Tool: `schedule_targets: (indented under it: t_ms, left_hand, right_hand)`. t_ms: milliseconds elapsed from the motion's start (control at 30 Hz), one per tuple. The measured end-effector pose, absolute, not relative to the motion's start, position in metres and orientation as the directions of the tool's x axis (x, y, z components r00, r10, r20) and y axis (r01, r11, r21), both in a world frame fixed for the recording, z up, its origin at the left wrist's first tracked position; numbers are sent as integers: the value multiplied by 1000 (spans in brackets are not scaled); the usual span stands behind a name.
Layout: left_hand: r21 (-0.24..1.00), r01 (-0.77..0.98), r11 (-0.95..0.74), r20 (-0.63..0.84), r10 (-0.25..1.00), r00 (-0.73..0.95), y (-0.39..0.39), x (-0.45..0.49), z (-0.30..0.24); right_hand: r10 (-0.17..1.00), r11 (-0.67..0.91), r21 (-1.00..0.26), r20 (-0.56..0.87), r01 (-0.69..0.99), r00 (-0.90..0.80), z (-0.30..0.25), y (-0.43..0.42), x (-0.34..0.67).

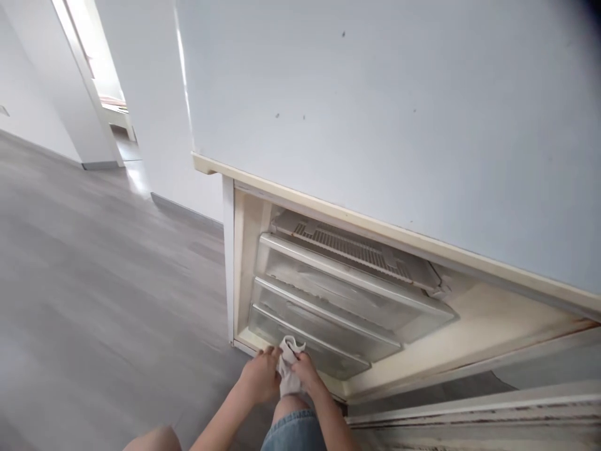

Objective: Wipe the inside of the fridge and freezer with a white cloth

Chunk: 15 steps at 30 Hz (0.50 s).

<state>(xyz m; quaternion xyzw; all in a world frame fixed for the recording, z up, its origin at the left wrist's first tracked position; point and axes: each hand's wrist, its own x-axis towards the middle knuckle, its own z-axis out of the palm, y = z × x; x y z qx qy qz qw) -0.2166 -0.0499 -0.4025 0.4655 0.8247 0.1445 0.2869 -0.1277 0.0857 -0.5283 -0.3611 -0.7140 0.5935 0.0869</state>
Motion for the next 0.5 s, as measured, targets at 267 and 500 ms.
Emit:
schedule_targets:
  t_ms: [267,500]
  left_hand:
    - [899,293,326,17,642,-767,-105,-277,-359]
    - [931,-342,129,-305,791,-531,-153,-282,-304]
  right_hand:
    - [328,-618,-786,-223,-30,-918,-394,33,-168]
    - [237,-691,-722,-275,37,-932,-310,10,-168]
